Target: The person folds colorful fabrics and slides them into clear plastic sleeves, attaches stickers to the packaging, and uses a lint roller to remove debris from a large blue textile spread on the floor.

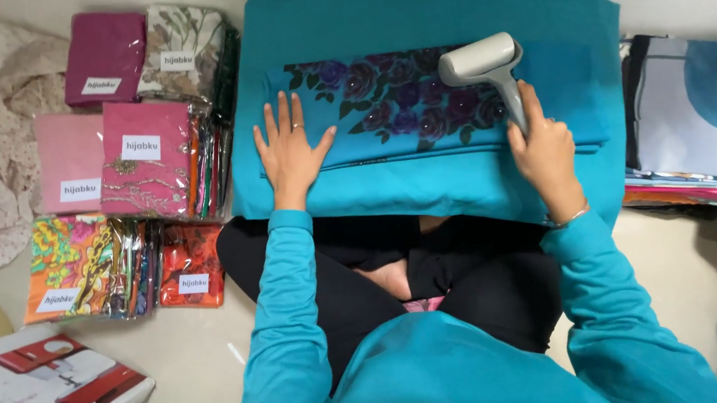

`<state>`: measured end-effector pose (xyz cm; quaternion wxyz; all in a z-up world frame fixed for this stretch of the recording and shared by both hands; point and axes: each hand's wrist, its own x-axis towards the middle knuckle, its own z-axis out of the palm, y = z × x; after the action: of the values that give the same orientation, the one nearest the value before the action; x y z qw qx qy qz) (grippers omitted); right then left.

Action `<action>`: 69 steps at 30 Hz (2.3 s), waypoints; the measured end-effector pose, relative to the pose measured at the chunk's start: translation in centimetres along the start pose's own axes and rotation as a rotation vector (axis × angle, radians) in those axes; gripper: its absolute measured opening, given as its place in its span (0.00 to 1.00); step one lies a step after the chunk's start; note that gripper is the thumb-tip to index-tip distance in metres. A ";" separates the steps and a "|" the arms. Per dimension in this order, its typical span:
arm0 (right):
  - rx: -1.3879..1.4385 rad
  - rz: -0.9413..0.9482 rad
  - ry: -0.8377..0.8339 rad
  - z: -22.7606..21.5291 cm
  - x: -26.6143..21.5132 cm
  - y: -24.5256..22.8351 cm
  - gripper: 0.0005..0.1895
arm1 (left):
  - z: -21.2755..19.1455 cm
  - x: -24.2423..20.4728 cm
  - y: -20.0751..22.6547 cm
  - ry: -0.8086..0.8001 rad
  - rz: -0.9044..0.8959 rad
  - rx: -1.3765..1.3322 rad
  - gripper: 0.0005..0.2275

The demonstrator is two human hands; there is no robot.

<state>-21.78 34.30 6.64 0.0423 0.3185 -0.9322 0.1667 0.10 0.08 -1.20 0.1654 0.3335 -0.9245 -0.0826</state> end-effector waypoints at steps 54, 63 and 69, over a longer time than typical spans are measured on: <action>-0.115 -0.325 0.229 -1.8 6.5 12.9 0.40 | -7.6 -2.9 -1.0 0.105 0.468 0.020 0.14; -0.220 -0.491 0.057 -1.7 -0.2 13.0 0.28 | -9.6 -2.5 -4.3 0.188 0.402 0.082 0.09; -0.135 -0.491 0.121 -4.0 2.1 14.7 0.23 | -11.1 -0.7 -5.5 0.169 0.335 0.049 0.17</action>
<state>-32.51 45.38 6.63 0.1582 0.5211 -0.8318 0.1075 7.84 -4.18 7.48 0.2457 0.1846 -0.9516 -0.0029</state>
